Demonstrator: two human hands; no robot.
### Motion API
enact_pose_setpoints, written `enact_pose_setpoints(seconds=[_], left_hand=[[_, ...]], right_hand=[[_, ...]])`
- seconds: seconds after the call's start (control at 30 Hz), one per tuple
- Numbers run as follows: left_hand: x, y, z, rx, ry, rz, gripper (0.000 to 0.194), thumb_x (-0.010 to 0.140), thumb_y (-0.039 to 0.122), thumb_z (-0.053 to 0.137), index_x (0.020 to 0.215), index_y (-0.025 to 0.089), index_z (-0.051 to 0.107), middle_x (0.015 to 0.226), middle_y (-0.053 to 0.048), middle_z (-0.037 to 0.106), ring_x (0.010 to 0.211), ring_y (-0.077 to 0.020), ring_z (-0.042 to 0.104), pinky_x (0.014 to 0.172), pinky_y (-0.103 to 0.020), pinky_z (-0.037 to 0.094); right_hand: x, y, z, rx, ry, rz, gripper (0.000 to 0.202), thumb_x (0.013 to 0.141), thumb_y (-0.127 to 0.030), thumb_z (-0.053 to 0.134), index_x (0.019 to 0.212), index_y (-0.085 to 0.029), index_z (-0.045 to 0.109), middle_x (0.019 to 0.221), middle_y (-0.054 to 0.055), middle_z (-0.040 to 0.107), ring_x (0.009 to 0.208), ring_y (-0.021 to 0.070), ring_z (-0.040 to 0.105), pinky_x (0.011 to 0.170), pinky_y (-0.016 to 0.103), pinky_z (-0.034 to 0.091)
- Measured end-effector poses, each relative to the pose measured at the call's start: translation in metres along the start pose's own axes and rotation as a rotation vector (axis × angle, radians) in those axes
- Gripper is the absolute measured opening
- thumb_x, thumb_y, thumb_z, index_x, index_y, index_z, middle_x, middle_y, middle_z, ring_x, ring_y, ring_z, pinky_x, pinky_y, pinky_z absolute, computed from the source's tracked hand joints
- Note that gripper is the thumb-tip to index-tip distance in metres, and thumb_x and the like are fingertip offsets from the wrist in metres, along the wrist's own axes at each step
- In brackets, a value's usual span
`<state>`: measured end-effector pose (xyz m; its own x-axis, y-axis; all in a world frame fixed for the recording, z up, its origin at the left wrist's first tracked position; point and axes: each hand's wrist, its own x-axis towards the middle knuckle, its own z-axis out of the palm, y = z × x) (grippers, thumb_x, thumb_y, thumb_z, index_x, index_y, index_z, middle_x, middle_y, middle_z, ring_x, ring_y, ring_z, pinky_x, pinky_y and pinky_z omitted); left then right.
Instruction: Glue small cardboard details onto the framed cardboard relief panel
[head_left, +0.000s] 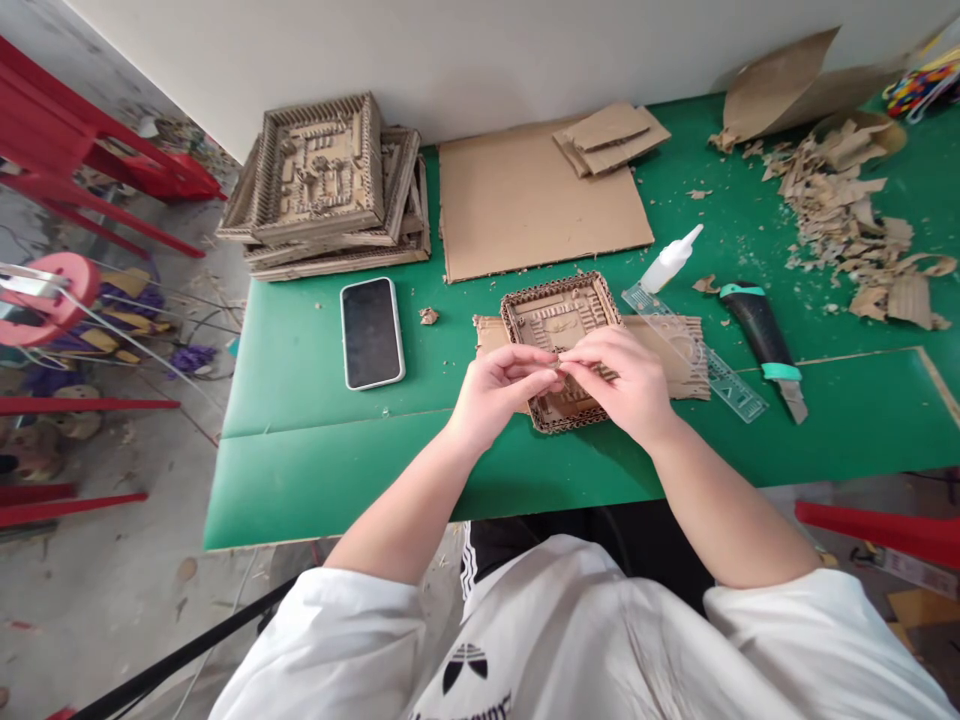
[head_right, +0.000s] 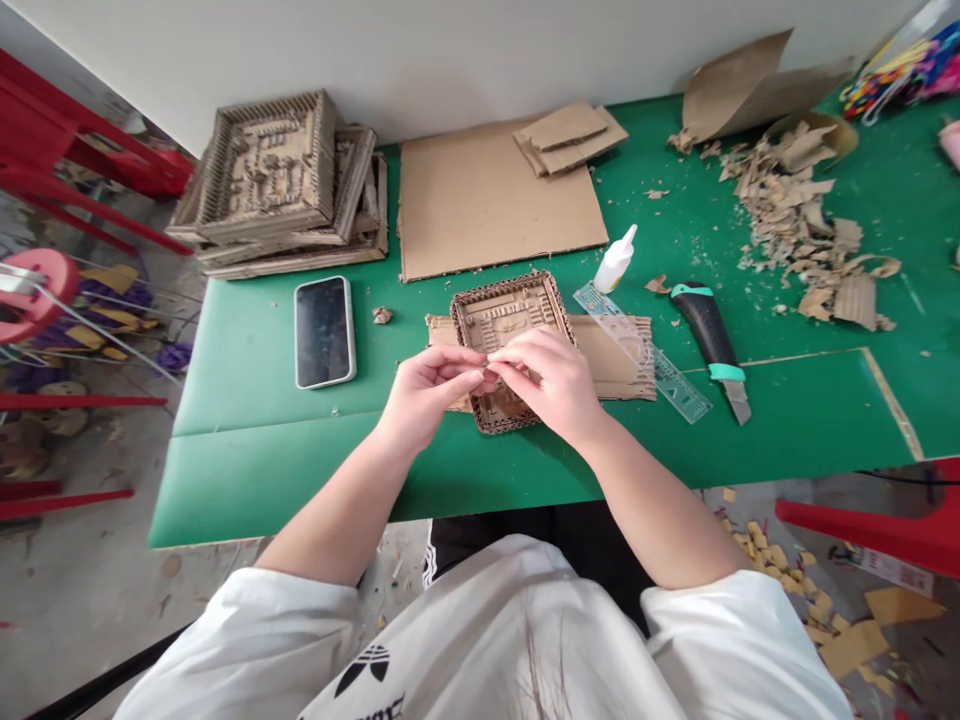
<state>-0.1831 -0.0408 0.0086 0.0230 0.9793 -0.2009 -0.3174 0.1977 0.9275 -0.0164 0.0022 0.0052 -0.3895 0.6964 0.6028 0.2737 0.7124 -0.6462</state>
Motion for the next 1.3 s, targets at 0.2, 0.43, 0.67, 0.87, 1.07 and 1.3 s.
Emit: enact_pose_setpoints(seconds=[0.2, 0.43, 0.67, 0.87, 1.07, 1.3], left_hand=[[0.0017, -0.0003, -0.0014, -0.047, 0.014, 0.018, 0.016, 0.067, 0.024, 0.079, 0.076, 0.015, 0.069, 0.069, -0.001, 0.073, 0.065, -0.0110, 0.070, 0.066, -0.019, 0.055], [0.0024, -0.0018, -0.0024, -0.076, -0.013, -0.049, 0.019, 0.063, 0.026, 0.081, 0.075, 0.015, 0.071, 0.071, -0.002, 0.074, 0.062, -0.0121, 0.070, 0.065, -0.021, 0.056], [0.0010, -0.0015, -0.0020, -0.072, -0.011, -0.063, 0.020, 0.064, 0.026, 0.081, 0.075, 0.015, 0.069, 0.070, -0.001, 0.074, 0.063, -0.0135, 0.071, 0.066, -0.022, 0.056], [0.0010, -0.0011, -0.0022, -0.069, -0.005, -0.049, 0.025, 0.064, 0.027, 0.081, 0.081, 0.015, 0.065, 0.066, 0.000, 0.073, 0.063, -0.0140, 0.071, 0.065, -0.022, 0.056], [0.0011, -0.0008, -0.0023, -0.008, 0.010, -0.058, 0.028, 0.060, 0.032, 0.083, 0.073, 0.014, 0.066, 0.066, -0.002, 0.072, 0.064, -0.0154, 0.071, 0.067, -0.024, 0.057], [0.0007, 0.0000, -0.0029, 0.038, 0.006, -0.044, 0.024, 0.059, 0.032, 0.083, 0.070, 0.015, 0.070, 0.065, -0.002, 0.072, 0.062, -0.0144, 0.069, 0.064, -0.023, 0.055]], right_hand=[[0.0002, 0.0015, -0.0028, 0.135, -0.079, 0.091, 0.013, 0.084, -0.017, 0.062, 0.091, -0.023, 0.070, 0.085, 0.003, 0.069, 0.079, 0.0137, 0.063, 0.071, 0.030, 0.053], [0.0008, 0.0006, -0.0034, 0.158, -0.091, 0.200, 0.011, 0.082, -0.021, 0.065, 0.090, -0.024, 0.071, 0.084, 0.001, 0.069, 0.077, 0.0121, 0.064, 0.066, 0.025, 0.054], [-0.0008, -0.0003, -0.0021, 0.099, -0.069, 0.115, 0.008, 0.082, -0.019, 0.064, 0.087, -0.022, 0.070, 0.079, 0.002, 0.067, 0.074, 0.0121, 0.062, 0.067, 0.027, 0.052], [-0.0015, -0.0009, -0.0009, 0.133, -0.074, 0.110, 0.006, 0.080, -0.023, 0.066, 0.086, -0.023, 0.068, 0.080, 0.001, 0.066, 0.074, 0.0125, 0.062, 0.063, 0.026, 0.053], [0.0003, -0.0037, -0.0011, 0.133, -0.094, 0.115, 0.004, 0.082, -0.025, 0.064, 0.085, -0.023, 0.066, 0.080, 0.002, 0.065, 0.073, 0.0128, 0.062, 0.060, 0.026, 0.054], [0.0006, -0.0037, -0.0011, 0.142, -0.114, 0.102, 0.002, 0.082, -0.024, 0.064, 0.083, -0.022, 0.063, 0.079, 0.002, 0.063, 0.071, 0.0117, 0.060, 0.058, 0.024, 0.054]])
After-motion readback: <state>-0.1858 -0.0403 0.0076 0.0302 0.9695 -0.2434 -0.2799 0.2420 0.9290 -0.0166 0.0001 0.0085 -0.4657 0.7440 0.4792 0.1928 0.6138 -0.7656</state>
